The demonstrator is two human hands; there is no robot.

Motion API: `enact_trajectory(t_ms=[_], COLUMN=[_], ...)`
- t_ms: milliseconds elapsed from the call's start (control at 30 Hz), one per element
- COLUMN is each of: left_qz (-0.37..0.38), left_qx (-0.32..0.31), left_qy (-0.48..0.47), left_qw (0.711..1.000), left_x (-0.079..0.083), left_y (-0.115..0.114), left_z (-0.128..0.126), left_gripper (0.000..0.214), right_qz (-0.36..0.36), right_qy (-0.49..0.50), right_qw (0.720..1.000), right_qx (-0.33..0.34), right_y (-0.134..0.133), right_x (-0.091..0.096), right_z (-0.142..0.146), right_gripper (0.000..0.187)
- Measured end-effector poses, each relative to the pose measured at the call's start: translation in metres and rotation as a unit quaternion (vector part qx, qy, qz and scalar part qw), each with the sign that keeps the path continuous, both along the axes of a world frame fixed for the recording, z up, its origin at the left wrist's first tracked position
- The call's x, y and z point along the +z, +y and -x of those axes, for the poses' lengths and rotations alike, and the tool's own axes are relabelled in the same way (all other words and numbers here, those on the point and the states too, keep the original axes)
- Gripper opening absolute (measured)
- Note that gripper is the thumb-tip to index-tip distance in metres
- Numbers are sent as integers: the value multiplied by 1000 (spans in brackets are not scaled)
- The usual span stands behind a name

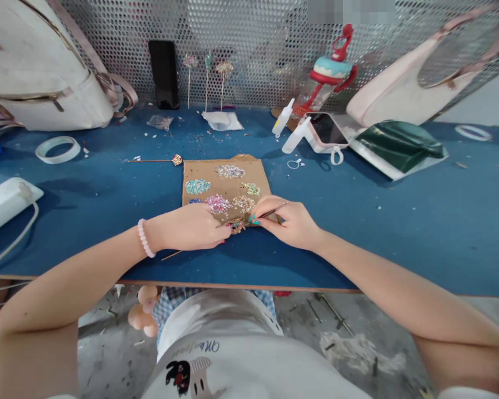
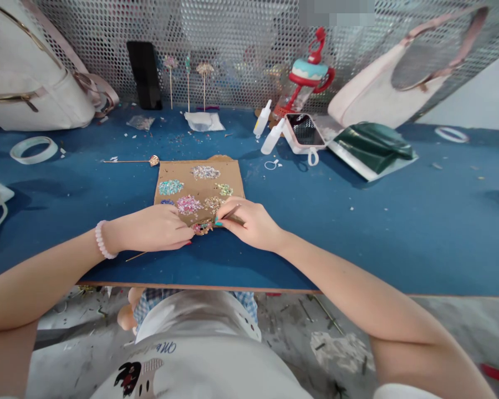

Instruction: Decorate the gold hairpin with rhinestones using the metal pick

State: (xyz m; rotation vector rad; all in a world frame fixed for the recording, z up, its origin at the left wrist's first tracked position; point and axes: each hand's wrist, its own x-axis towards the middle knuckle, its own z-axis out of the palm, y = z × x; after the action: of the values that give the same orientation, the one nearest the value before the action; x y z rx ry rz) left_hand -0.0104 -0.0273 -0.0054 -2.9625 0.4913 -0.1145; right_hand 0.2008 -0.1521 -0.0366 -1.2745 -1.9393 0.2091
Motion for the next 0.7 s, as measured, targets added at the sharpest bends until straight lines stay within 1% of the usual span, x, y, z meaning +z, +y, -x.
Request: enact_trajectory(t_ms=[400,700], left_qz=[-6,-10], left_qx=[8,7], left_qy=[11,7], left_qw=[1000,1000], left_x=[2,2], left_y=[-1,-2], left_z=[0,0], left_gripper=[25,26], right_qz=[3,-15], right_qy=[-9,-11], right_qw=[1000,1000], right_qx=[6,17], right_y=[1,1], right_x=[0,1], right_z=[-1,-1], right_gripper=[8,6])
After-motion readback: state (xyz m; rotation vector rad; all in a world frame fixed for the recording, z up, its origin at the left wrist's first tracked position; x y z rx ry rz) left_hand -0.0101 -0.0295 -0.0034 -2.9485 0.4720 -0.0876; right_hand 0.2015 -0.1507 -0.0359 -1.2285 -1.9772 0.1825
